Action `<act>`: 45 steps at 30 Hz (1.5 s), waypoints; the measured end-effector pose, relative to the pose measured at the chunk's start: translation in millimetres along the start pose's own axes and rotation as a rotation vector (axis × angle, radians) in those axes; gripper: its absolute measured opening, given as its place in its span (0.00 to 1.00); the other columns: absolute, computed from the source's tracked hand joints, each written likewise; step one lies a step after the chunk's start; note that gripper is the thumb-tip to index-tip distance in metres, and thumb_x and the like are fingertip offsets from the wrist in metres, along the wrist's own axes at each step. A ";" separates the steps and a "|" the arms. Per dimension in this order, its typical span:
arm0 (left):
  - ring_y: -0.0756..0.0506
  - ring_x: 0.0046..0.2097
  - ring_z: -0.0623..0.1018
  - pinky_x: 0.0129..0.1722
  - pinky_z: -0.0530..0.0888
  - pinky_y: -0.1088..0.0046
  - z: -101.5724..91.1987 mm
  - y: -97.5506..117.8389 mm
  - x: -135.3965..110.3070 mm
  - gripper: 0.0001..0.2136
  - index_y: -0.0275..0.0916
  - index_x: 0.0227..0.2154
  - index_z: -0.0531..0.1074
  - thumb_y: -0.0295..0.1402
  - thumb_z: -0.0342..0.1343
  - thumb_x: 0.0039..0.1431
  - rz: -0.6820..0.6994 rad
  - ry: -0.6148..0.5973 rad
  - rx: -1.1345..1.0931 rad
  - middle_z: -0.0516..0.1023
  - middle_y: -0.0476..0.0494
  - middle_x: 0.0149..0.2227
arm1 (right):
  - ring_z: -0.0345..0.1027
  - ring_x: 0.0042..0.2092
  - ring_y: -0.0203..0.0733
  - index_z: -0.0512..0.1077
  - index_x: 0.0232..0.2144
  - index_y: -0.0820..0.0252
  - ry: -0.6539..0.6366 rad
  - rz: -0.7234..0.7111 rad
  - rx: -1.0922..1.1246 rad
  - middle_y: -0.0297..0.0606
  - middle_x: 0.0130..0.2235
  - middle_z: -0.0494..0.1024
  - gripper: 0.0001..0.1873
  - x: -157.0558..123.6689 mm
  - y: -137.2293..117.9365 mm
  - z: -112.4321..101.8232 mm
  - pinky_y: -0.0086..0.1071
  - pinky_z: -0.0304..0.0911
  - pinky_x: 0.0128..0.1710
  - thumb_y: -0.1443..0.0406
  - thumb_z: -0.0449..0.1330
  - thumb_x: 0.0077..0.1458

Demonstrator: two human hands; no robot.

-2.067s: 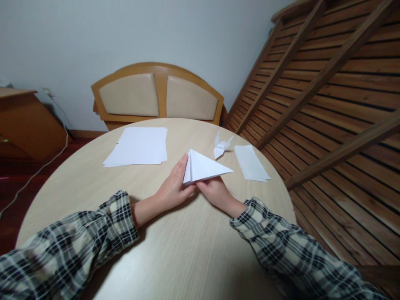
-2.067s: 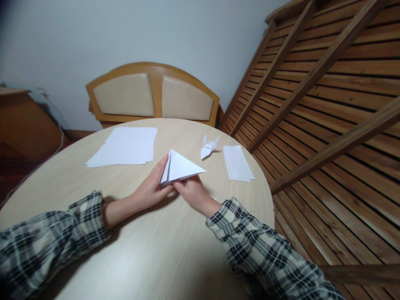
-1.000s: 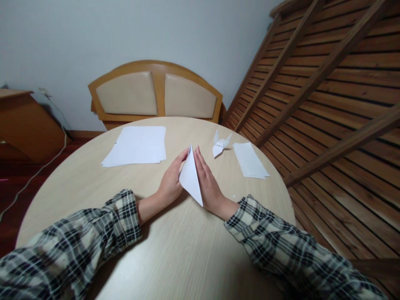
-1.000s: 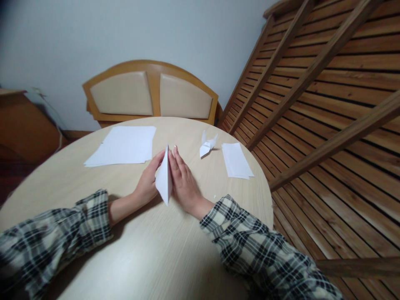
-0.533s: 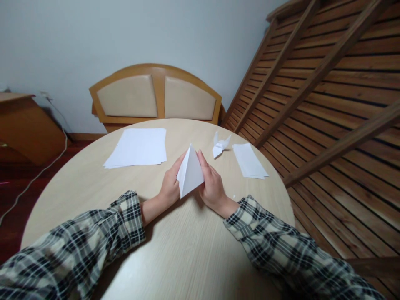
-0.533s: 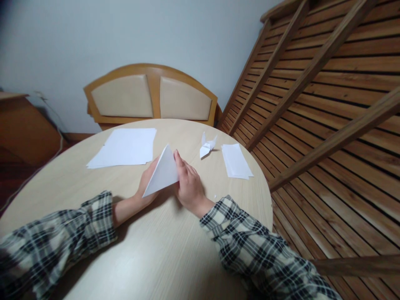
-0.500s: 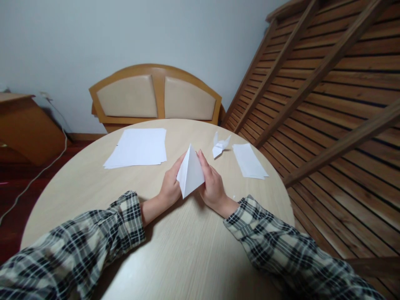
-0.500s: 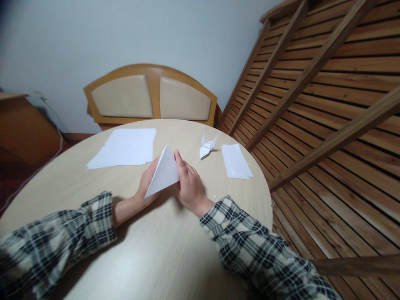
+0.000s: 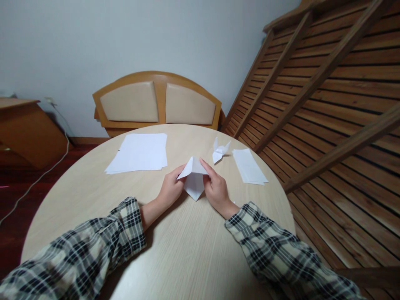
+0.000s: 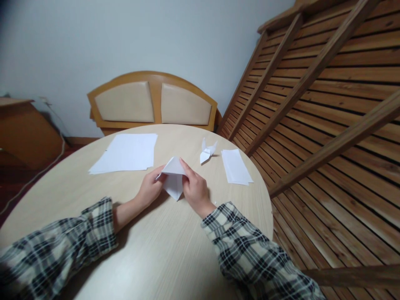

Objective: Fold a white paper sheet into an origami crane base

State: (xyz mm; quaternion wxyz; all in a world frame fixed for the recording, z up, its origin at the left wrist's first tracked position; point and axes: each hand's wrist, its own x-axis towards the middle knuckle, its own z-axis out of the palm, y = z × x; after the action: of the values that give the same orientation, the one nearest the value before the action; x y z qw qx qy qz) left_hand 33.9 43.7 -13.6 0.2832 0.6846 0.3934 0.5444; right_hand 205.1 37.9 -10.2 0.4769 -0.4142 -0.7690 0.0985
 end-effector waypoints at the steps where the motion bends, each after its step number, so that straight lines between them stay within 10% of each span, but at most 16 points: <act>1: 0.41 0.49 0.77 0.52 0.72 0.56 0.2 -0.7 0.4 0.21 0.37 0.47 0.75 0.23 0.47 0.52 -0.014 0.006 -0.003 0.79 0.38 0.49 | 0.68 0.57 0.42 0.60 0.63 0.51 -0.002 0.006 0.006 0.37 0.58 0.71 0.33 0.4 1.2 0.9 0.42 0.64 0.59 0.75 0.48 0.57; 22: 0.44 0.34 0.78 0.34 0.73 0.72 29.7 -11.5 23.8 0.12 0.33 0.36 0.76 0.32 0.57 0.49 -0.402 0.438 -0.143 0.81 0.39 0.36 | 0.75 0.48 0.51 0.65 0.60 0.54 0.094 0.384 -0.083 0.44 0.49 0.79 0.23 26.5 0.4 45.3 0.43 0.70 0.46 0.61 0.47 0.64; 45: 0.40 0.34 0.78 0.37 0.72 0.66 38.3 -28.9 51.4 0.07 0.36 0.28 0.76 0.32 0.54 0.52 -0.433 0.686 0.203 0.80 0.36 0.32 | 0.72 0.52 0.48 0.71 0.55 0.60 0.193 0.497 0.035 0.46 0.52 0.77 0.23 46.7 16.2 67.0 0.43 0.67 0.52 0.68 0.48 0.59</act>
State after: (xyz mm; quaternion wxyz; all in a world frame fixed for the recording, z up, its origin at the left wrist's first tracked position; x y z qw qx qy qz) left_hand 69.4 104.1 -19.7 0.1746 0.3894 0.6515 0.6272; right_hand 149.9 98.7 -23.8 0.5161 -0.5894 -0.5931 0.1857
